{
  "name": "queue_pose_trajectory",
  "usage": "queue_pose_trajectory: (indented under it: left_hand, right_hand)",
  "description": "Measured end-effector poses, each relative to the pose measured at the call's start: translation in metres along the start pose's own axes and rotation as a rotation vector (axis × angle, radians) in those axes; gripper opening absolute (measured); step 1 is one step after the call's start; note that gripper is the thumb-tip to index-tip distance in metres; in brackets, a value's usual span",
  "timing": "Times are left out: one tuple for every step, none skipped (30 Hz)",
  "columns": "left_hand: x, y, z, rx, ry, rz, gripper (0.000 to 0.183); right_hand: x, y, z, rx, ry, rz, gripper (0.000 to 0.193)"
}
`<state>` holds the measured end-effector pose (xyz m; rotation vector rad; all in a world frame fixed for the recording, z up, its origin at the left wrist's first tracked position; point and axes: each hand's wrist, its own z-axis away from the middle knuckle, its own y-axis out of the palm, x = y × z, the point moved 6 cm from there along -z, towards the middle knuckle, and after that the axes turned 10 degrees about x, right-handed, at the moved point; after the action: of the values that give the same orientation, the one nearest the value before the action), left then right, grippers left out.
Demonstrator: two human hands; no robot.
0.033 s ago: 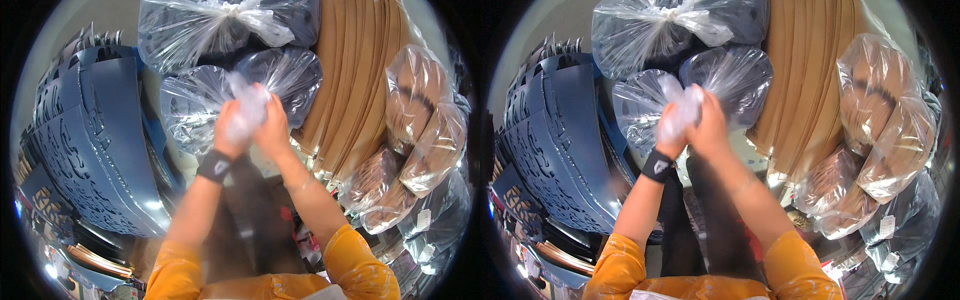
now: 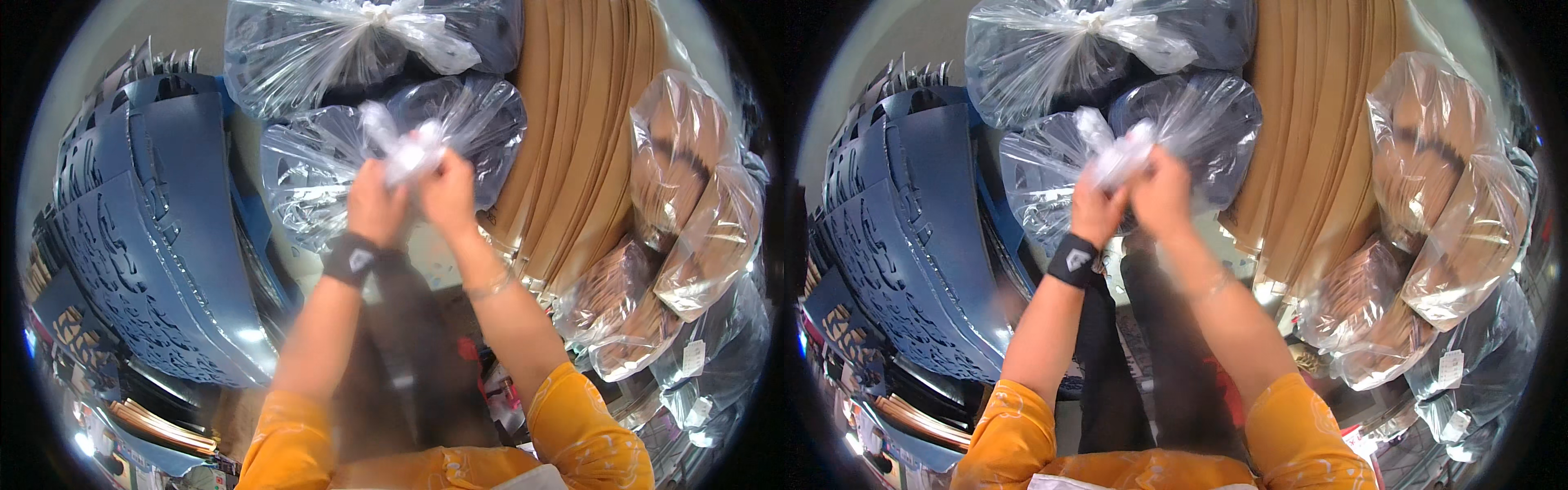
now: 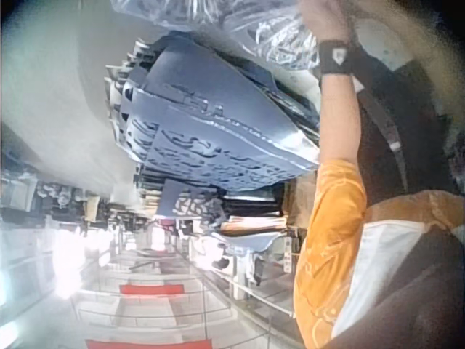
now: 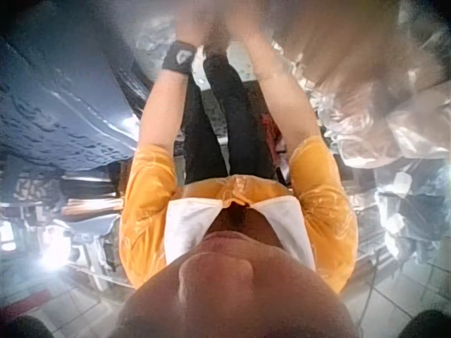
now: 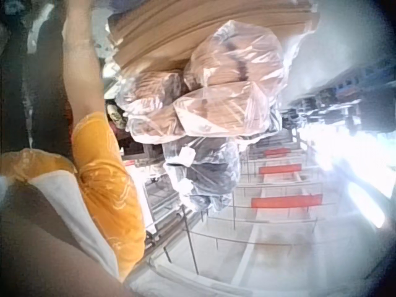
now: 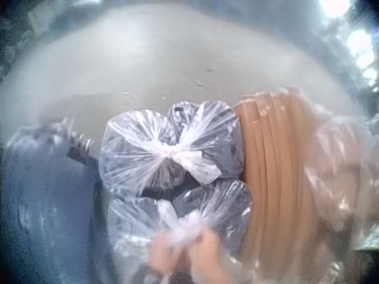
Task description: The person gathers dark blue plastic masks from a workbench, stacks them, and places them into clear plastic bags. They tie the bags and move them to a nearby pile. The person also briefly handles a clipboard and a red basin on the table.
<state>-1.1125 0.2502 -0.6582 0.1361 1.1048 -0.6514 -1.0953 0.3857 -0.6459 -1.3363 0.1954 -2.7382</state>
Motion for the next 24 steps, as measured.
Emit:
queue_pose_trajectory:
  left_hand:
    - [0.012, 0.004, -0.009, 0.093, -0.178, -0.031, 0.027]
    - [0.019, -0.001, -0.012, 0.062, -0.229, 0.161, 0.017]
    - [0.034, -0.004, -0.009, 0.126, -0.402, 0.161, 0.017]
    - [0.033, -0.007, -0.006, 0.095, -0.324, 0.348, 0.021]
    - [0.035, -0.013, 0.001, 0.018, -0.282, 0.516, 0.027]
    - [0.031, -0.013, 0.009, 0.046, -0.205, 0.565, 0.033]
    - [0.027, -0.011, 0.017, 0.068, -0.143, 0.493, 0.032]
    - [0.02, -0.008, 0.025, 0.063, -0.032, 0.446, 0.032]
    - [0.014, -0.005, 0.031, 0.085, 0.063, 0.402, 0.031]
    - [0.016, 0.001, 0.036, 0.163, 0.044, 0.469, 0.032]
    - [0.019, 0.0, 0.036, 0.124, 0.044, 0.442, 0.032]
    - [0.022, 0.0, 0.036, 0.164, 0.042, 0.423, 0.033]
    - [0.023, -0.003, 0.033, 0.169, 0.08, 0.409, 0.035]
    - [0.038, -0.004, 0.029, 0.209, -0.119, 0.283, 0.036]
    - [0.039, -0.007, 0.024, 0.202, -0.072, 0.345, 0.036]
    - [0.042, -0.011, 0.019, 0.173, -0.072, 0.4, 0.037]
    - [0.039, -0.012, 0.013, 0.157, -0.022, 0.452, 0.038]
    - [0.04, -0.01, 0.008, 0.128, -0.075, 0.466, 0.039]
    - [0.032, -0.006, 0.006, 0.145, -0.045, 0.216, 0.03]
    - [0.02, 0.0, 0.003, 0.144, 0.027, -0.014, 0.026]
    - [0.004, 0.003, 0.001, 0.067, 0.153, -0.227, 0.03]
    - [-0.005, 0.01, -0.002, 0.063, 0.176, -0.23, 0.032]
    - [-0.016, 0.011, -0.002, -0.001, 0.246, -0.214, 0.038]
    - [-0.024, 0.014, -0.004, 0.045, 0.305, -0.34, 0.039]
  right_hand:
    - [-0.013, -0.007, -0.01, -0.028, 0.118, -0.337, 0.022]
    - [-0.019, -0.012, -0.012, -0.049, 0.109, -0.529, 0.025]
    - [-0.023, -0.017, -0.017, -0.091, 0.057, -0.745, 0.028]
    - [-0.024, -0.017, -0.018, -0.061, 0.047, -0.776, 0.027]
    - [-0.024, -0.022, -0.014, -0.056, 0.027, -0.811, 0.026]
    - [-0.024, -0.024, -0.012, -0.103, 0.027, -0.859, 0.025]
    - [-0.011, -0.023, -0.01, 0.021, -0.112, -0.732, 0.023]
    - [0.0, -0.022, -0.01, 0.086, -0.222, -0.616, 0.021]
    - [0.003, -0.015, -0.014, 0.232, -0.215, -0.433, 0.019]
    - [0.01, -0.009, -0.015, 0.385, -0.311, -0.386, 0.019]
    - [0.013, -0.017, -0.024, 0.353, -0.413, 0.071, 0.025]
    - [0.001, -0.019, -0.039, 0.481, -0.286, 0.152, 0.029]
    - [-0.007, -0.024, -0.051, 0.529, -0.237, 0.163, 0.033]
    - [-0.013, -0.026, -0.057, 0.558, -0.231, 0.121, 0.037]
    - [-0.019, -0.031, -0.067, 0.593, -0.14, 0.03, 0.041]
    - [-0.023, -0.037, -0.069, 0.55, -0.047, 0.036, 0.041]
    - [-0.016, -0.038, -0.069, 0.537, -0.069, -0.006, 0.041]
    - [-0.008, -0.037, -0.065, 0.488, -0.082, 0.026, 0.039]
    - [0.003, -0.034, -0.053, 0.431, -0.103, 0.038, 0.036]
    - [0.018, -0.034, -0.041, 0.335, -0.082, 0.082, 0.034]
    - [0.057, -0.026, -0.023, 0.193, -0.525, 0.345, 0.022]
    - [0.072, -0.001, 0.002, 0.366, -0.677, 0.345, 0.012]
    - [0.082, 0.029, 0.017, 0.454, -0.854, 0.518, 0.014]
    - [0.078, 0.044, 0.023, 0.725, -0.773, 0.679, 0.041]
